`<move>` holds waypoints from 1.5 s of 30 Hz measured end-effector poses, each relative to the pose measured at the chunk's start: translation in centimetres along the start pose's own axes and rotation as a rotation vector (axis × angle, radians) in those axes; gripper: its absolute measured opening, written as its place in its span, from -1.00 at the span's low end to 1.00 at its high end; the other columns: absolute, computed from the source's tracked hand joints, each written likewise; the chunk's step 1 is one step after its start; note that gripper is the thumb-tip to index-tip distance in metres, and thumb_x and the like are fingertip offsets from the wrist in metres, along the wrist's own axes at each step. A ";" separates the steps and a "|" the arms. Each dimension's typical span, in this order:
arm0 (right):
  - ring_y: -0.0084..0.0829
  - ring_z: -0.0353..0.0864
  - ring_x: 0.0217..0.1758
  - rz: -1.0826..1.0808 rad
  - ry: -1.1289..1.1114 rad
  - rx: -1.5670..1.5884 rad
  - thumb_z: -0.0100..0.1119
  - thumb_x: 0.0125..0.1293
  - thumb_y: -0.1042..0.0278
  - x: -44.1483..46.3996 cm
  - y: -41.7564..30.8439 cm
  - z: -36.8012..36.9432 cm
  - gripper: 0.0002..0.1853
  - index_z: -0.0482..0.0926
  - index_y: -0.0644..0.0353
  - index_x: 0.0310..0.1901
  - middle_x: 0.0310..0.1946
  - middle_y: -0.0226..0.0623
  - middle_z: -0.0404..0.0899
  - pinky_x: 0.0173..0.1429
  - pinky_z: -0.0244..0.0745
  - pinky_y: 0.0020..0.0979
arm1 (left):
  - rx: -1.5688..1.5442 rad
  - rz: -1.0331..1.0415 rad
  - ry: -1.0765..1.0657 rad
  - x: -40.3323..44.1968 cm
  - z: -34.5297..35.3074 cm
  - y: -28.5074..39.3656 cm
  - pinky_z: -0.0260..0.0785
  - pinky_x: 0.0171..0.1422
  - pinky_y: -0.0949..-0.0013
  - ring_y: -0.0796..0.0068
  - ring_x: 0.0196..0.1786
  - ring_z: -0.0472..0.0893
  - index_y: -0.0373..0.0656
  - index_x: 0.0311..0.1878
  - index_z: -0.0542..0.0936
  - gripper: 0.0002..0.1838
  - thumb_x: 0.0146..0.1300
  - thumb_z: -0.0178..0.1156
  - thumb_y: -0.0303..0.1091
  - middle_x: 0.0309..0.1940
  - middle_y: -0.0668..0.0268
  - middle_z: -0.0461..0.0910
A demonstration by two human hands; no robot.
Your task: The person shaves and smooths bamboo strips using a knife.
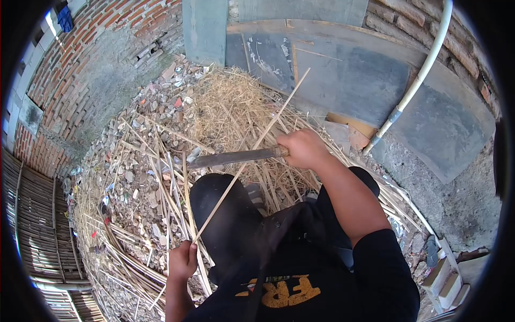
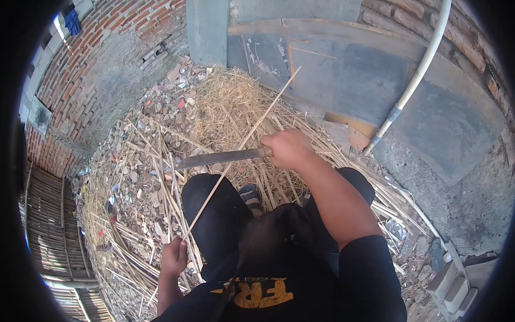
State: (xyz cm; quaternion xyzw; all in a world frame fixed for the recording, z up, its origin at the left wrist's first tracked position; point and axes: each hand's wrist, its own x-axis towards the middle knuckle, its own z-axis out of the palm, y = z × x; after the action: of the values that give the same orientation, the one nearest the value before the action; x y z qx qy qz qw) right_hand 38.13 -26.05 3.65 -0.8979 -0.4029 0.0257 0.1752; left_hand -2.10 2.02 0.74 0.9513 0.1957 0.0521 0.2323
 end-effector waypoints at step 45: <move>0.13 0.73 -0.10 0.315 0.153 0.174 0.30 0.12 0.30 2.1 6.0 3.0 -0.60 0.73 0.15 0.03 -0.22 0.08 0.75 0.05 0.64 0.01 | -0.049 -0.004 0.004 -0.2 1.9 -1.8 0.34 -0.41 -0.11 -0.29 -0.50 0.55 -0.21 -0.39 0.45 -0.59 0.62 0.09 -0.16 -0.63 -0.06 0.50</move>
State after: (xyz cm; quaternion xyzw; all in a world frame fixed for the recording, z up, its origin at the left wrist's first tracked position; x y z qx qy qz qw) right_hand 43.24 -27.31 -0.98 -0.9307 -0.2392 0.0192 0.2760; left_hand -2.60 2.63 -1.76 0.9449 0.1966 0.0582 0.2552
